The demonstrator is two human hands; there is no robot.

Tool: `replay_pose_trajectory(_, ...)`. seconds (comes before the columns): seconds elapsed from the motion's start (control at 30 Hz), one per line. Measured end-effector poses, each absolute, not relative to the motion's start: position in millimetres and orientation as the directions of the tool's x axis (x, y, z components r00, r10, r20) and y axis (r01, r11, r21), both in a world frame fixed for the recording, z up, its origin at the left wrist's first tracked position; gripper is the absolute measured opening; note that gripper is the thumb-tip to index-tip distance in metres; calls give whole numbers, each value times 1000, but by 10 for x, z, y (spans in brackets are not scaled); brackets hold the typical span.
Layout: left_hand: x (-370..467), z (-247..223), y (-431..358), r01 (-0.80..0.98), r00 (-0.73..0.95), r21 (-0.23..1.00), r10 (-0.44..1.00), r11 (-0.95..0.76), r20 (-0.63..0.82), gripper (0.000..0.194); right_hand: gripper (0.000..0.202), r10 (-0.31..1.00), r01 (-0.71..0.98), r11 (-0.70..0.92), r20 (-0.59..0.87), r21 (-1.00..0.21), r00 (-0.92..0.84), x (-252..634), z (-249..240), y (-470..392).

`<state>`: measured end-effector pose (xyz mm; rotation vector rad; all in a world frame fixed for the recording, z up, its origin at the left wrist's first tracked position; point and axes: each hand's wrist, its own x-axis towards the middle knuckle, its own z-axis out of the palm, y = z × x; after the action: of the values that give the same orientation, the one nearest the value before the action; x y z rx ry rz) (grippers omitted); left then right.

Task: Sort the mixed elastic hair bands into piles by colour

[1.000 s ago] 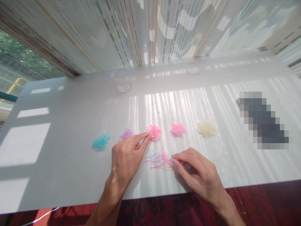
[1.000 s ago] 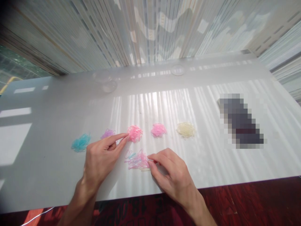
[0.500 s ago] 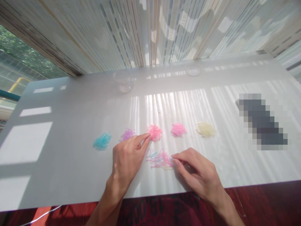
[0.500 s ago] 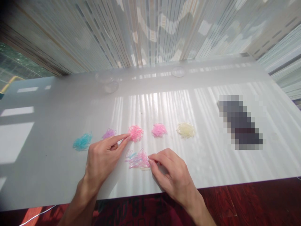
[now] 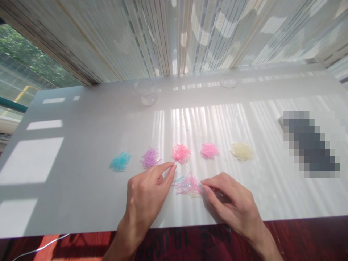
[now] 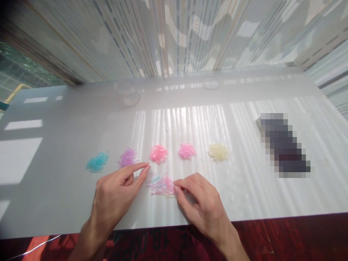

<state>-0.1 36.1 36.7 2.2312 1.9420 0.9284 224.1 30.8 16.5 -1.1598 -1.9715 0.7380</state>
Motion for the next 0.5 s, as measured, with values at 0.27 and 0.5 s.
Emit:
replay_pose_trajectory(0.27, -98, 291, -83, 815, 150, 525, 965, -245, 216, 30, 13, 827, 516, 536, 294, -668, -479, 2235, 81, 250)
replay_pose_trajectory(0.5, -102, 228, -192, 799, 169, 526, 948, -291, 268, 26, 13, 822, 565, 556, 300, -610, -484, 2208, 59, 239)
